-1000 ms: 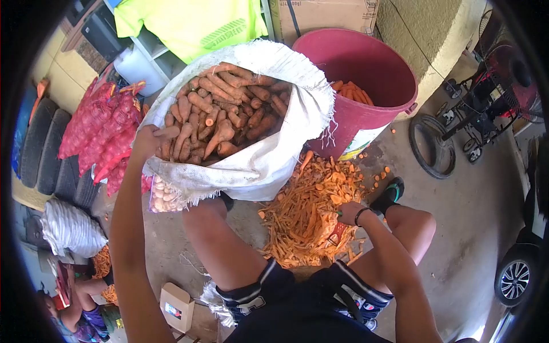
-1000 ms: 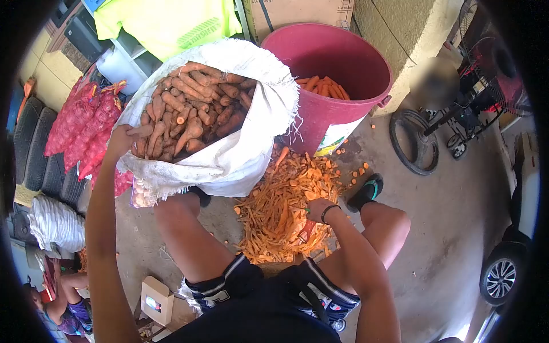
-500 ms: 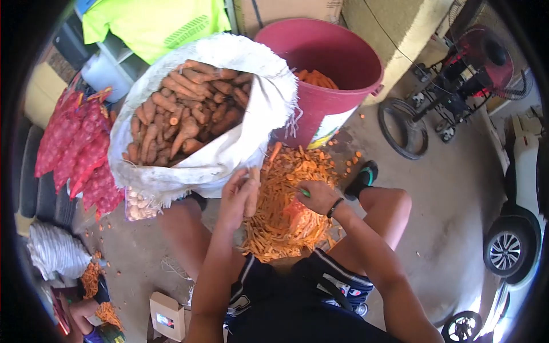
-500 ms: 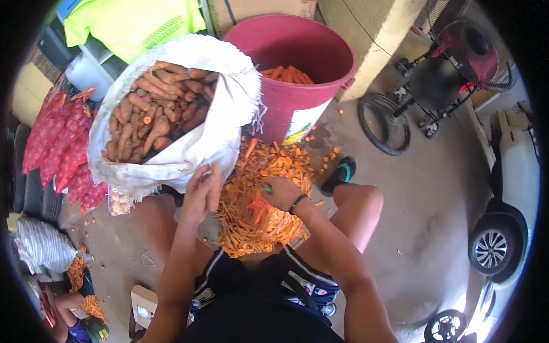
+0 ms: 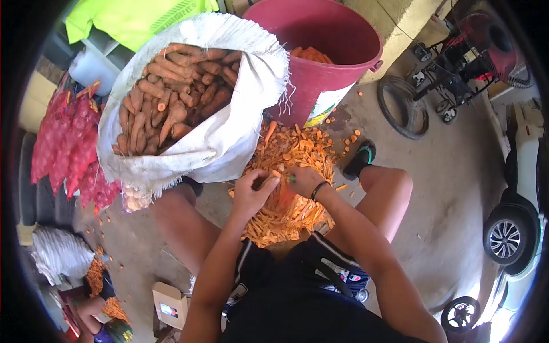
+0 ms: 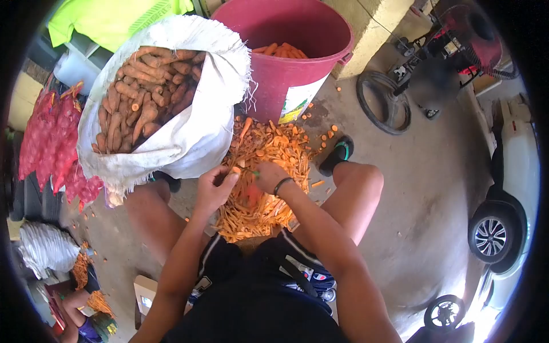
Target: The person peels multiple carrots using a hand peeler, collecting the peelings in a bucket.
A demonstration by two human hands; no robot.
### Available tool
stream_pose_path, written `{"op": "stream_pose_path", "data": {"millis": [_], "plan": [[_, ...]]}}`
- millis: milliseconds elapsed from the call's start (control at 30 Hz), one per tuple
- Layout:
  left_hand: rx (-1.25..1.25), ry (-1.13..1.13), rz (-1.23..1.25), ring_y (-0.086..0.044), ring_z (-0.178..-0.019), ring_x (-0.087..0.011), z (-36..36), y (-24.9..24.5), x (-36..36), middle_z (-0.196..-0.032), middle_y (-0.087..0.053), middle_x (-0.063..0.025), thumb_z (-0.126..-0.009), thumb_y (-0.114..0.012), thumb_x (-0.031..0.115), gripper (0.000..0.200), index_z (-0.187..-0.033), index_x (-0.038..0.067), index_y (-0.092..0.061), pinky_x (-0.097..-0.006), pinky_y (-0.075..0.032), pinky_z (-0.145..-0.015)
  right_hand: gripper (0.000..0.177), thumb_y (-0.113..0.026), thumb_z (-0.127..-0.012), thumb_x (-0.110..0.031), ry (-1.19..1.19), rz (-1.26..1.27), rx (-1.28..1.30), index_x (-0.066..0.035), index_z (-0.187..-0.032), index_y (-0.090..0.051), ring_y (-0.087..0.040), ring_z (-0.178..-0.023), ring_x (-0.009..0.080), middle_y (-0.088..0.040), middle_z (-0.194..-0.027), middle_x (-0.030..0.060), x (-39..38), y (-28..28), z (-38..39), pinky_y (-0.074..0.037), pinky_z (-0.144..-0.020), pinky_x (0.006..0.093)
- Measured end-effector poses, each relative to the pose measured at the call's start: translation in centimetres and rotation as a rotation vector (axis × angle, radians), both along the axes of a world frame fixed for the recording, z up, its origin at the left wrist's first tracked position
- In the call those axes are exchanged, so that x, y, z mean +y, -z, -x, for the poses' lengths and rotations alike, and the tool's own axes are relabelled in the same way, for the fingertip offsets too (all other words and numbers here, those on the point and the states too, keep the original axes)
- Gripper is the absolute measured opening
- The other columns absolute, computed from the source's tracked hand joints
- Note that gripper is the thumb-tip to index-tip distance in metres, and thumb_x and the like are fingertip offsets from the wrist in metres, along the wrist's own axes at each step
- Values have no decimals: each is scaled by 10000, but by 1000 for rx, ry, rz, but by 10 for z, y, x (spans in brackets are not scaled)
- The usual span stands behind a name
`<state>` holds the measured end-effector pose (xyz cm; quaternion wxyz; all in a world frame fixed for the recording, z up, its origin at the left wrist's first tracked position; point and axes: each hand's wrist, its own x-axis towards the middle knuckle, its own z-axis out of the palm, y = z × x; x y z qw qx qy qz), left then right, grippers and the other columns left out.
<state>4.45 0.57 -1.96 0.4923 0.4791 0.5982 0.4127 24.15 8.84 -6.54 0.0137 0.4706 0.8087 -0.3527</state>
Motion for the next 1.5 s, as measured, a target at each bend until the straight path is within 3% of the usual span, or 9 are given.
{"op": "stream_pose_path", "data": {"millis": [133,300,500,700,833,1000,1233,1367,1500], "plan": [[-405,-214,97,-600,-845,-82,10,8,3,-998,-656,-11,-995,-624,223,261,-1163,24,-640,-217,-483,-734,544,-784,-784,-435,-92,70,72,-12,-1093,-639,-671,-926,359,-699,-982,190,15,0,-15,-532,-820,430],[-807,-252,198,-648,-894,-133,18,30,8,-1077,-640,-32,-1051,-518,189,273,-1290,66,-564,-266,-550,-759,570,-931,-655,-316,98,-83,542,-25,-1063,-661,-644,-808,250,-670,-901,114,0,-40,-4,-522,-731,355],[-767,-167,239,-661,-917,-149,2,24,3,-1115,-638,-55,-1052,-512,197,281,-1291,61,-569,-304,-574,-795,489,-926,-645,-210,-35,-302,656,-41,-1047,-704,-683,-860,267,-699,-966,128,1,-62,-1,-547,-763,367],[-816,-112,311,-639,-1001,-126,13,2,-8,-1129,-652,-50,-1040,-545,191,294,-1293,46,-576,-271,-553,-811,484,-927,-658,-217,350,-361,668,-49,-1059,-715,-694,-877,237,-715,-1008,110,33,-48,-30,-564,-787,375],[-817,-186,250,-646,-976,-131,6,11,1,-1128,-656,-54,-1032,-563,200,290,-1280,50,-587,-268,-554,-795,454,-922,-673,-170,-72,-414,699,-17,-1024,-680,-664,-802,202,-684,-901,107,-20,-70,6,-540,-734,357],[-795,-101,316,-644,-984,-132,11,7,-14,-1126,-656,-53,-1026,-577,200,287,-1272,52,-591,-272,-556,-816,475,-922,-657,-214,347,-518,579,-41,-1039,-699,-684,-802,252,-696,-958,117,30,-51,-27,-554,-709,360],[-762,-210,262,-641,-992,-117,2,9,-8,-1081,-660,-45,-1025,-576,195,268,-1249,52,-611,-269,-568,-790,437,-913,-684,-209,-19,-536,679,-46,-1027,-697,-677,-837,255,-697,-933,106,-9,-59,-6,-543,-740,380],[-786,-123,284,-663,-894,-132,8,6,-12,-1094,-663,-54,-1033,-555,207,292,-1282,59,-595,-280,-580,-715,431,-905,-704,-190,375,-423,570,-41,-1046,-689,-677,-792,219,-694,-919,103,23,-48,-27,-543,-712,369],[-796,-222,277,-650,-833,-122,2,9,-3,-1050,-664,-58,-1023,-578,203,268,-1235,44,-613,-272,-577,-710,481,-906,-697,-214,-21,-435,667,-59,-1103,-699,-703,-787,237,-715,-963,112,-22,-62,-1,-577,-702,364]]}}
